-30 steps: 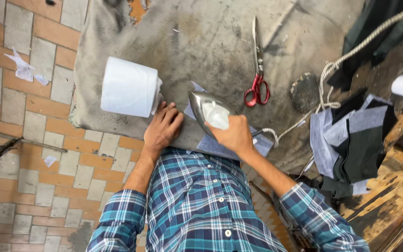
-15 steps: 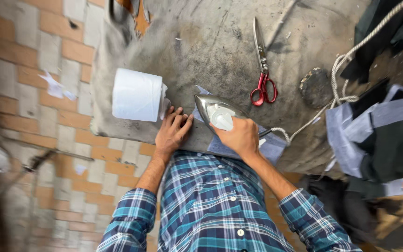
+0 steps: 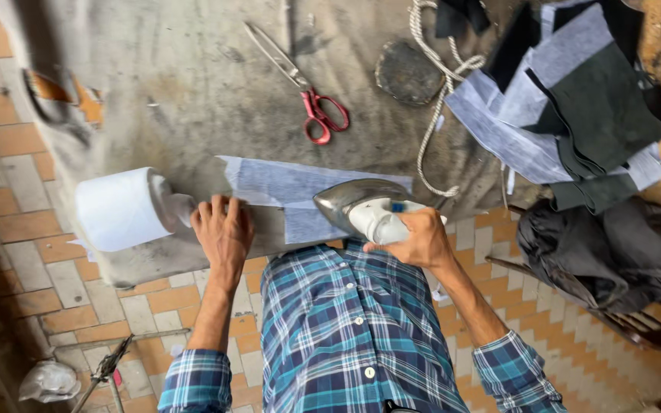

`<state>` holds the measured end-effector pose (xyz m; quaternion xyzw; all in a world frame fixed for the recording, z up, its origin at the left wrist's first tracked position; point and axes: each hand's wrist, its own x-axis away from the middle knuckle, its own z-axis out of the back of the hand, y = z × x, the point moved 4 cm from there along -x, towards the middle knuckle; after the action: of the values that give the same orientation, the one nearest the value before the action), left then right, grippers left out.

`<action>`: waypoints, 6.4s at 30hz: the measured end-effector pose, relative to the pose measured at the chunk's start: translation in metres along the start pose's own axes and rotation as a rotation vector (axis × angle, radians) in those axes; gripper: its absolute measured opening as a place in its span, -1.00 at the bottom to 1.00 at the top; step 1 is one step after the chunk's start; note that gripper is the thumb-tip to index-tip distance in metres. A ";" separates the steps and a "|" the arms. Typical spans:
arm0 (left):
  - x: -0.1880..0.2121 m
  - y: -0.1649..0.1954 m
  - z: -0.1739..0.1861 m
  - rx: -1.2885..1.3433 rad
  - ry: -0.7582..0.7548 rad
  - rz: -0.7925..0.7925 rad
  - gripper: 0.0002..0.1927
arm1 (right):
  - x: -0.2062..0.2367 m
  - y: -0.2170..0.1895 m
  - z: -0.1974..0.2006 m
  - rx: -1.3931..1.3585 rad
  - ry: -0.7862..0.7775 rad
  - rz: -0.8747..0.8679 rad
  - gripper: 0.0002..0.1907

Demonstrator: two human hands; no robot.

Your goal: The person cuts strips of white fusible interfacing from a roll with scissors, lays a dark fabric piece on the padded table, places the interfacing on top, and presses it with a clothes iron. They then trim excess interfacing from the fabric edges and repeat the fusing process on additional fabric pieces.

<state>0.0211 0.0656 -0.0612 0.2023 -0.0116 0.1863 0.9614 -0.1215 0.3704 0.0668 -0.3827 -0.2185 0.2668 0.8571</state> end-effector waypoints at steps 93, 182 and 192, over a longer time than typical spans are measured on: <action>-0.040 0.054 -0.010 0.862 -0.777 0.640 -0.09 | 0.026 -0.086 0.018 -0.407 -0.307 0.184 -0.73; 0.008 0.074 -0.026 0.076 0.181 -0.693 -0.71 | 0.068 0.067 -0.132 -0.492 -0.368 -0.487 -0.41; 0.008 0.076 -0.025 0.069 0.167 -0.688 -0.72 | 0.065 0.070 -0.128 -0.233 -0.337 -0.579 -0.43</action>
<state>0.0003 0.1424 -0.0540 0.2106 0.1420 -0.1323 0.9581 -0.0177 0.3815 -0.0545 -0.3505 -0.4852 0.0453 0.7998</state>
